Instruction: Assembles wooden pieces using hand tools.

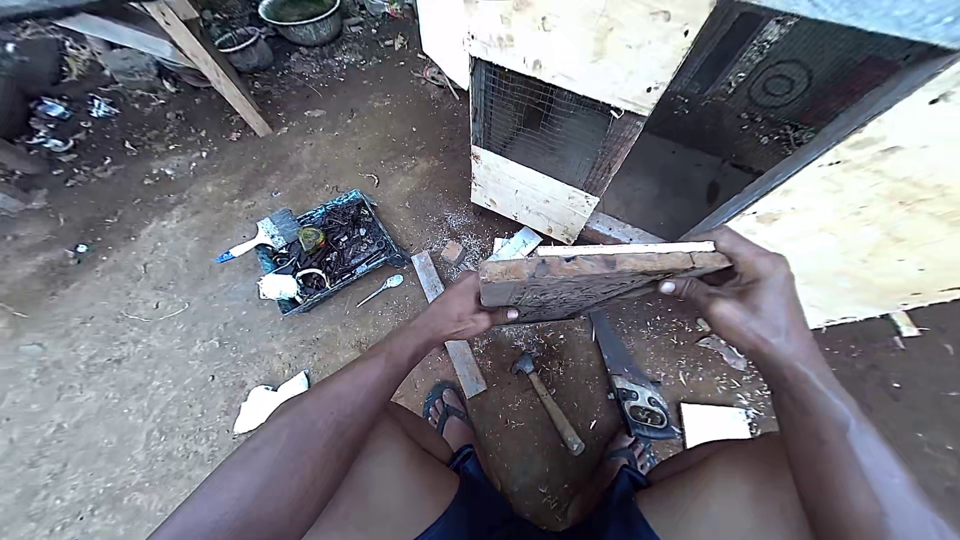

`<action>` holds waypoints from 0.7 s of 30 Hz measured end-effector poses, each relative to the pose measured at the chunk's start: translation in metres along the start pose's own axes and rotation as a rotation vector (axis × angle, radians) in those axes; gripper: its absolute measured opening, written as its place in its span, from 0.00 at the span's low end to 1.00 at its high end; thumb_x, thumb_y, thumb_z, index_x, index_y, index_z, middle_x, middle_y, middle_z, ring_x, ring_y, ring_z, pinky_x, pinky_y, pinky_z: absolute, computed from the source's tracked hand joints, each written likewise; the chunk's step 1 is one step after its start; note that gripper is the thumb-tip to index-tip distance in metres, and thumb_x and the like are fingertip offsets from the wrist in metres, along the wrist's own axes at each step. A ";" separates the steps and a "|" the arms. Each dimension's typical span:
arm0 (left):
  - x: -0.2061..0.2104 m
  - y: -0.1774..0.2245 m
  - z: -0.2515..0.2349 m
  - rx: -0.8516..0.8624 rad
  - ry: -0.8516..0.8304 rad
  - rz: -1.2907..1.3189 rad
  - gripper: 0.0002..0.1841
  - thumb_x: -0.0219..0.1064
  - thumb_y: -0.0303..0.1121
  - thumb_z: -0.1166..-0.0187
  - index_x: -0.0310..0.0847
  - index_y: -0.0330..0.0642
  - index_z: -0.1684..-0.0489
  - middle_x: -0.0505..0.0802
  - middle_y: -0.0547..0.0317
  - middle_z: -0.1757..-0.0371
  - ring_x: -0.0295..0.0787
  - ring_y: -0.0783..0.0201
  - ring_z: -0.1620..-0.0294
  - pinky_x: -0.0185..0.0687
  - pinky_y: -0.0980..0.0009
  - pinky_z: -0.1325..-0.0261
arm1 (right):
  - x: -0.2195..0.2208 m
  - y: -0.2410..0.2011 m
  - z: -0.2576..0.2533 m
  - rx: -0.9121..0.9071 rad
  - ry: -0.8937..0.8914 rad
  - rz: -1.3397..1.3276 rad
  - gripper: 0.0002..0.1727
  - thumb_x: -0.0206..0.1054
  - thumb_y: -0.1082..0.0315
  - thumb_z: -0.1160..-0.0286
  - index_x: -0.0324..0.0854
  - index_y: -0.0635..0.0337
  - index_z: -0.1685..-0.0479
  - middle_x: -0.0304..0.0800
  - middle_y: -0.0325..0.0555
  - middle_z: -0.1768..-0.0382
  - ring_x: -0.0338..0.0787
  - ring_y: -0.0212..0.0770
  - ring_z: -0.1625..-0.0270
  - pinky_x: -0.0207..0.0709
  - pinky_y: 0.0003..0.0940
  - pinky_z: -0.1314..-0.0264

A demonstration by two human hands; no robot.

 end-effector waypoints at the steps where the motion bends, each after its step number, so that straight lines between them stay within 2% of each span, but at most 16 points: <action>1: -0.007 0.004 0.003 0.081 0.032 -0.049 0.17 0.80 0.41 0.28 0.90 0.46 0.44 0.96 0.63 0.50 0.92 0.74 0.46 0.87 0.65 0.35 | 0.001 -0.001 -0.001 -0.033 0.011 -0.036 0.25 0.83 0.74 0.43 0.84 0.55 0.43 0.94 0.41 0.49 0.96 0.33 0.54 0.94 0.32 0.53; 3: -0.020 0.007 0.010 0.221 0.080 -0.148 0.22 0.77 0.35 0.28 0.88 0.45 0.33 0.96 0.61 0.42 0.93 0.70 0.41 0.87 0.63 0.31 | 0.008 0.001 -0.004 -0.090 0.013 -0.051 0.22 0.83 0.71 0.41 0.87 0.57 0.44 0.88 0.44 0.32 0.90 0.39 0.33 0.91 0.37 0.37; 5: -0.033 0.003 0.019 0.285 0.105 -0.285 0.30 0.72 0.26 0.37 0.84 0.40 0.27 0.93 0.55 0.32 0.89 0.62 0.30 0.81 0.59 0.23 | 0.024 0.004 -0.004 -0.125 0.012 0.010 0.20 0.79 0.71 0.45 0.88 0.55 0.48 0.82 0.46 0.27 0.84 0.42 0.27 0.86 0.42 0.33; 8: -0.056 -0.014 0.035 0.383 0.100 -0.453 0.31 0.72 0.22 0.37 0.83 0.38 0.26 0.89 0.51 0.26 0.83 0.57 0.22 0.76 0.59 0.17 | 0.067 0.006 0.007 -0.296 -0.072 0.132 0.14 0.73 0.66 0.37 0.89 0.54 0.51 0.85 0.51 0.30 0.88 0.47 0.31 0.88 0.47 0.37; 9: -0.062 -0.023 0.042 0.418 0.072 -0.509 0.31 0.72 0.21 0.36 0.82 0.38 0.25 0.88 0.50 0.25 0.81 0.56 0.20 0.74 0.59 0.16 | 0.087 0.004 0.016 -0.388 -0.128 0.190 0.13 0.71 0.67 0.36 0.87 0.55 0.51 0.86 0.53 0.32 0.90 0.51 0.35 0.90 0.49 0.43; 11: -0.068 -0.048 0.057 0.511 0.021 -0.585 0.28 0.69 0.22 0.29 0.81 0.38 0.24 0.87 0.49 0.24 0.79 0.54 0.18 0.72 0.58 0.14 | 0.128 -0.007 0.037 -0.569 -0.248 0.289 0.13 0.72 0.69 0.37 0.82 0.58 0.53 0.88 0.55 0.35 0.92 0.56 0.40 0.91 0.52 0.53; 13: -0.071 -0.076 0.064 0.586 -0.008 -0.650 0.24 0.64 0.24 0.21 0.81 0.41 0.23 0.87 0.51 0.23 0.78 0.55 0.17 0.71 0.58 0.14 | 0.169 -0.014 0.056 -0.686 -0.312 0.356 0.09 0.70 0.67 0.32 0.80 0.57 0.56 0.88 0.54 0.37 0.92 0.57 0.45 0.90 0.49 0.63; 16: -0.069 -0.119 0.069 0.620 0.005 -0.730 0.22 0.57 0.25 0.13 0.82 0.51 0.22 0.87 0.59 0.22 0.77 0.57 0.16 0.73 0.57 0.16 | 0.220 -0.012 0.080 -0.712 -0.283 0.393 0.04 0.64 0.66 0.24 0.81 0.54 0.58 0.89 0.53 0.39 0.92 0.55 0.49 0.88 0.46 0.64; 18: -0.062 -0.148 0.068 0.602 0.029 -0.746 0.23 0.55 0.25 0.11 0.82 0.58 0.22 0.87 0.65 0.22 0.76 0.58 0.16 0.75 0.55 0.19 | 0.246 -0.006 0.092 -0.669 -0.255 0.409 0.03 0.63 0.67 0.23 0.82 0.52 0.58 0.90 0.51 0.39 0.92 0.54 0.50 0.88 0.44 0.63; 21: -0.044 -0.191 0.064 0.583 0.006 -0.744 0.25 0.54 0.25 0.11 0.81 0.64 0.22 0.85 0.69 0.20 0.75 0.59 0.15 0.77 0.52 0.22 | 0.278 0.006 0.107 -0.590 -0.278 0.407 0.03 0.63 0.67 0.23 0.82 0.52 0.59 0.90 0.51 0.39 0.92 0.53 0.49 0.89 0.42 0.61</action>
Point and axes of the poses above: each hand's wrist, its own z-axis away from the middle knuckle, its own x-axis out of the palm, y = z × x, the point moved 6 cm from there along -z, towards the middle knuckle
